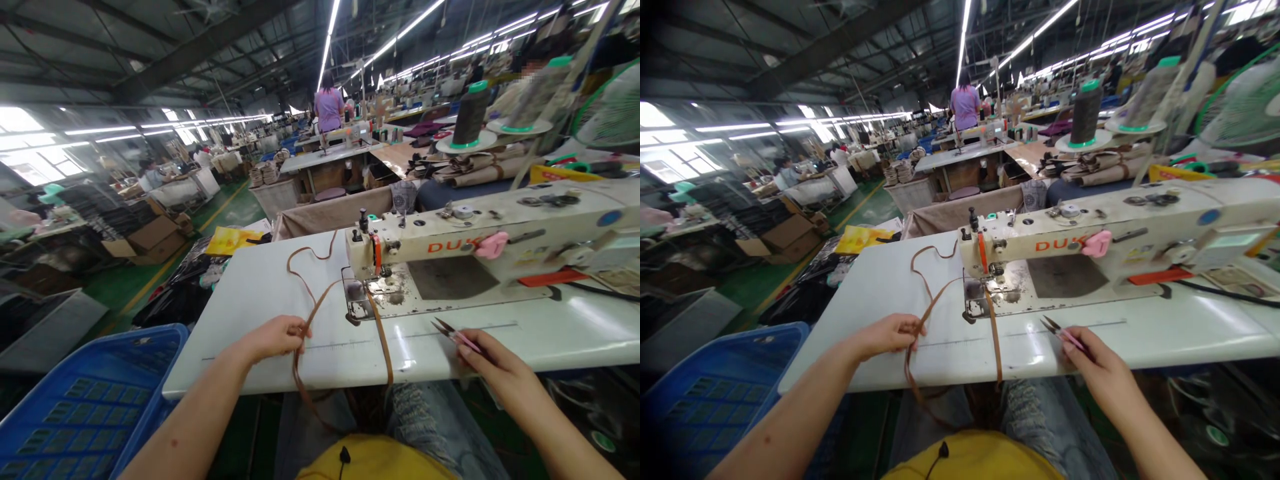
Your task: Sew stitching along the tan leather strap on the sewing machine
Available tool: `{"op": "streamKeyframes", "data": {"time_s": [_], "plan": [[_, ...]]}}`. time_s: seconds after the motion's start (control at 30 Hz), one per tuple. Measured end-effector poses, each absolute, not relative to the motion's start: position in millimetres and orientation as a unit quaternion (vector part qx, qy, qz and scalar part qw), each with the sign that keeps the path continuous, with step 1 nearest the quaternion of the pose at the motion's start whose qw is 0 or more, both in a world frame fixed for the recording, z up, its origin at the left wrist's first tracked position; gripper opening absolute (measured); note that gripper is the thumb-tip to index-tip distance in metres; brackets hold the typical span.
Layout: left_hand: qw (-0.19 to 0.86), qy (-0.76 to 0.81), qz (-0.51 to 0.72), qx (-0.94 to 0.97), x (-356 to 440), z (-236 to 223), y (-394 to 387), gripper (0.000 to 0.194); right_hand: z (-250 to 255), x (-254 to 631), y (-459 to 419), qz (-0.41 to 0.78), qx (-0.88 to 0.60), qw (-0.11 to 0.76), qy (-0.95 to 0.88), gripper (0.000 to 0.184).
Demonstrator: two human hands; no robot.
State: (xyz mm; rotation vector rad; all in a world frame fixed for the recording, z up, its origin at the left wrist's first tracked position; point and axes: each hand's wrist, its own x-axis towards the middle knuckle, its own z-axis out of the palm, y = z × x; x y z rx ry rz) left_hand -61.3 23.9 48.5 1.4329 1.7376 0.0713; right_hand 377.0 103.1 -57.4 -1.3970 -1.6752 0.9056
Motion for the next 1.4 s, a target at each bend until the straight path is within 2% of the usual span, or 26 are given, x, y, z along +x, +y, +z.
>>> {"op": "streamKeyframes", "data": {"time_s": [0.1,0.17,0.23,0.33,0.47,0.57,0.67,0.77,0.83,0.93,1.07,1.2,1.4], "plan": [[0.566,0.616,0.169,0.521,-42.3,38.1,4.0,0.032,-44.9,341.1,89.3,0.498,-0.477,0.360,-0.629,0.049],[0.614,0.579,0.238,0.481,-29.7,31.0,-6.5,0.041,-33.3,317.4,79.9,0.548,-0.440,0.340,-0.625,0.047],[0.613,0.582,0.252,0.472,-17.8,25.3,-14.6,0.049,-20.7,295.9,72.3,0.576,-0.407,0.315,-0.635,0.044],[0.593,0.577,0.270,0.493,-2.1,20.1,-23.4,0.048,-4.9,267.1,64.3,0.588,-0.385,0.264,-0.661,0.044],[0.550,0.557,0.294,0.548,15.2,12.8,-30.3,0.036,-2.6,231.2,55.0,0.635,-0.313,0.206,-0.676,0.051],[0.538,0.543,0.287,0.577,23.9,3.8,-32.7,0.025,-13.2,211.2,49.0,0.676,-0.311,0.215,-0.633,0.056],[0.577,0.548,0.291,0.532,26.9,-1.3,-31.3,0.007,-20.3,206.9,46.8,0.686,-0.349,0.225,-0.598,0.057],[0.639,0.529,0.422,0.365,23.3,3.0,-23.8,0.033,-17.9,218.1,48.0,0.694,-0.329,0.168,-0.618,0.051],[0.656,0.484,0.536,0.219,17.1,8.6,-15.4,0.034,-14.5,229.5,49.0,0.688,-0.323,0.119,-0.639,0.046],[0.620,0.454,0.633,0.097,3.2,15.6,-0.7,0.017,-14.3,247.4,50.5,0.670,-0.329,0.081,-0.660,0.040],[0.570,0.443,0.689,0.067,-17.4,24.8,14.4,0.002,-24.5,271.8,55.0,0.633,-0.341,0.045,-0.694,0.030],[0.529,0.431,0.730,0.053,-33.0,40.5,23.4,0.013,-31.5,293.5,62.2,0.608,-0.361,0.014,-0.707,0.031],[0.496,0.419,0.760,0.030,-43.7,58.0,30.1,0.023,-30.6,308.9,69.7,0.677,-0.337,0.015,-0.654,0.049]]}}
